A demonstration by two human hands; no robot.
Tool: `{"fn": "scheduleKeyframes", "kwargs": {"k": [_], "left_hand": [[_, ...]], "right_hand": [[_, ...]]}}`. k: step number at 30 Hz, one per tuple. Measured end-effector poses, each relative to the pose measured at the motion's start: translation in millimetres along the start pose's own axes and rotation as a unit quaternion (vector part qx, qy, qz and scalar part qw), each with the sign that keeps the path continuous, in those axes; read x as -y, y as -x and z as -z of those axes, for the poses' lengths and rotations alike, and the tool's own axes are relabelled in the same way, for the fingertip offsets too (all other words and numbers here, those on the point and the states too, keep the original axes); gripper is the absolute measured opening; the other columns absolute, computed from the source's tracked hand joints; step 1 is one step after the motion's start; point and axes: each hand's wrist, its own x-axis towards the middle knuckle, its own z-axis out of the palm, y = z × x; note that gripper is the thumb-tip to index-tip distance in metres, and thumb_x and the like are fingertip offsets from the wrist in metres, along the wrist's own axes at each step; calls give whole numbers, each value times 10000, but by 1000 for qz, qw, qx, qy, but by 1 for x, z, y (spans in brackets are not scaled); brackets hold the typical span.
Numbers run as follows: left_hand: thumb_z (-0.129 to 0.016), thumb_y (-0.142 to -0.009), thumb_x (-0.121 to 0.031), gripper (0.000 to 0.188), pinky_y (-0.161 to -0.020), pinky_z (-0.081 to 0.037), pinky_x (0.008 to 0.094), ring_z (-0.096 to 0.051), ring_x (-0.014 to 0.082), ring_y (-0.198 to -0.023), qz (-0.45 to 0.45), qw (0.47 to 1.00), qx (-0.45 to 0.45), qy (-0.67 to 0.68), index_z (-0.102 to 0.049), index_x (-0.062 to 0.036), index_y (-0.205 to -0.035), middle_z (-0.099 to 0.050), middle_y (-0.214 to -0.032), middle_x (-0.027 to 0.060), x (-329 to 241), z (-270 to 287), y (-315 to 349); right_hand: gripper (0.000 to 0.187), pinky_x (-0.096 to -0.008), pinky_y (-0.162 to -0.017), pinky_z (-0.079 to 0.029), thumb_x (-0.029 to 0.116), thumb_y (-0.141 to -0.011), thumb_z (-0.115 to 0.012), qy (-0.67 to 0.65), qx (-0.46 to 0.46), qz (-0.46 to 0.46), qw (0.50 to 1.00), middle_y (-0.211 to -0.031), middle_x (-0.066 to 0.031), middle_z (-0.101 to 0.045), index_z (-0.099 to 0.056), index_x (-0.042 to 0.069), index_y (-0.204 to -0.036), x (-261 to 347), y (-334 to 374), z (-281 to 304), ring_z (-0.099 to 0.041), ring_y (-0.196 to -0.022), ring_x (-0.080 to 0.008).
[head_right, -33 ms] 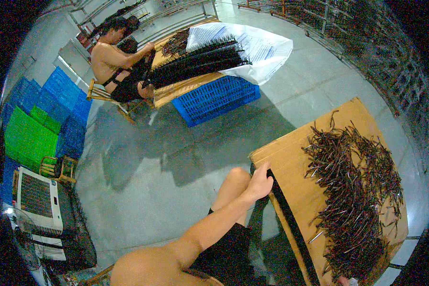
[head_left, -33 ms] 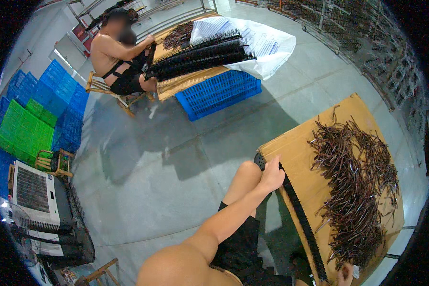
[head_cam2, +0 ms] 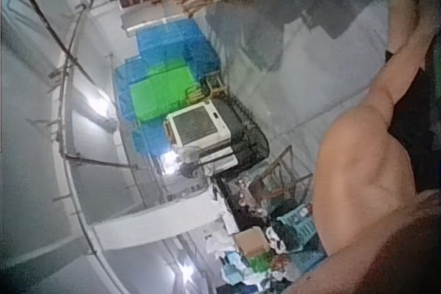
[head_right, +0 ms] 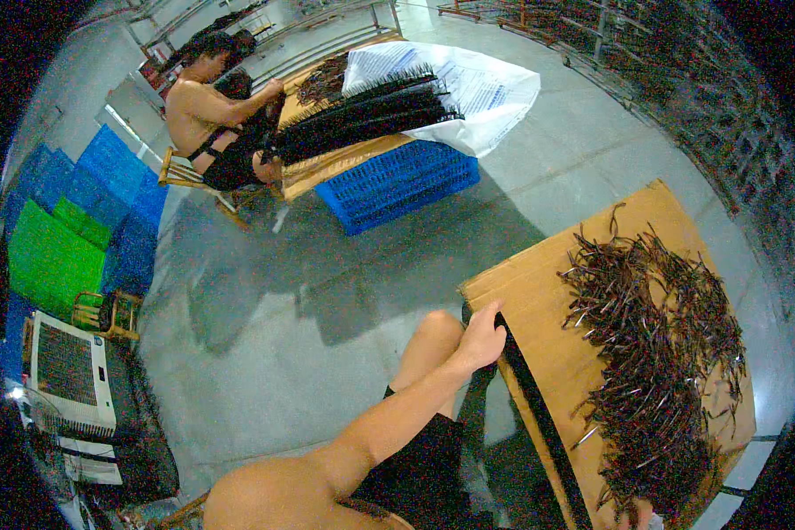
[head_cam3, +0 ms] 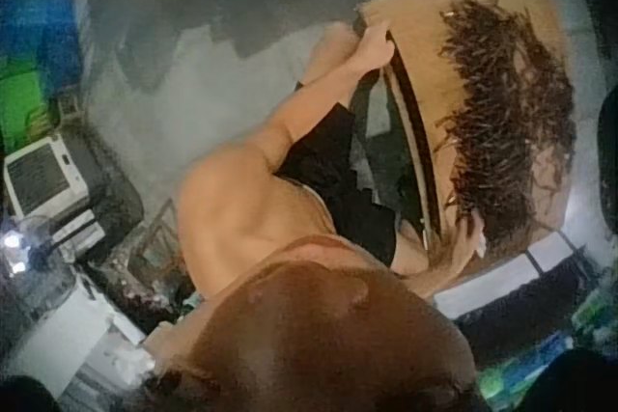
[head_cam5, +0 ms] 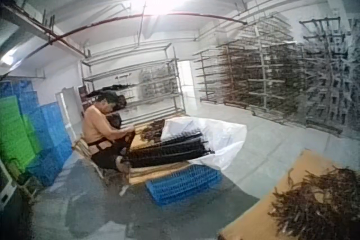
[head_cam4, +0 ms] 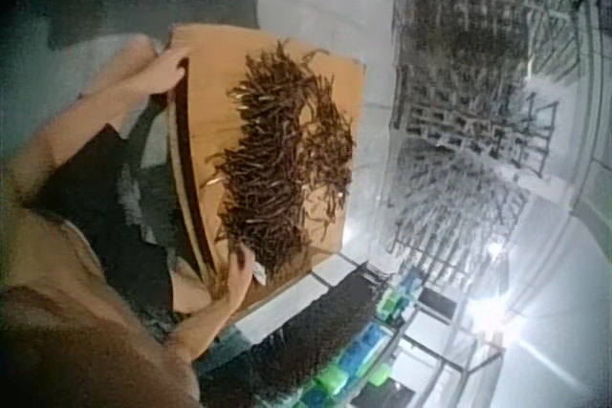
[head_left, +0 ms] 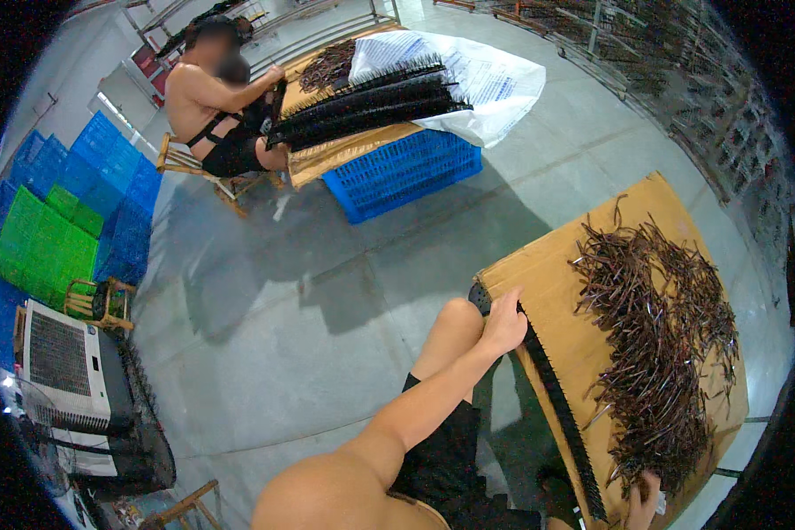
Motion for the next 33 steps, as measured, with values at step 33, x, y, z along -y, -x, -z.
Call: {"fn": "scheduleKeyframes", "kwargs": {"k": [33], "left_hand": [[-614, -801, -80, 224, -857, -479, 381, -623, 295, -932, 20, 989, 142, 24, -636, 0, -1009, -666, -964, 170, -30, -19, 33]], "right_hand": [[170, -348, -746, -493, 166, -845, -652, 4, -71, 139, 988, -942, -118, -603, -663, 44, -962, 127, -199, -153, -607, -851, -294]]}}
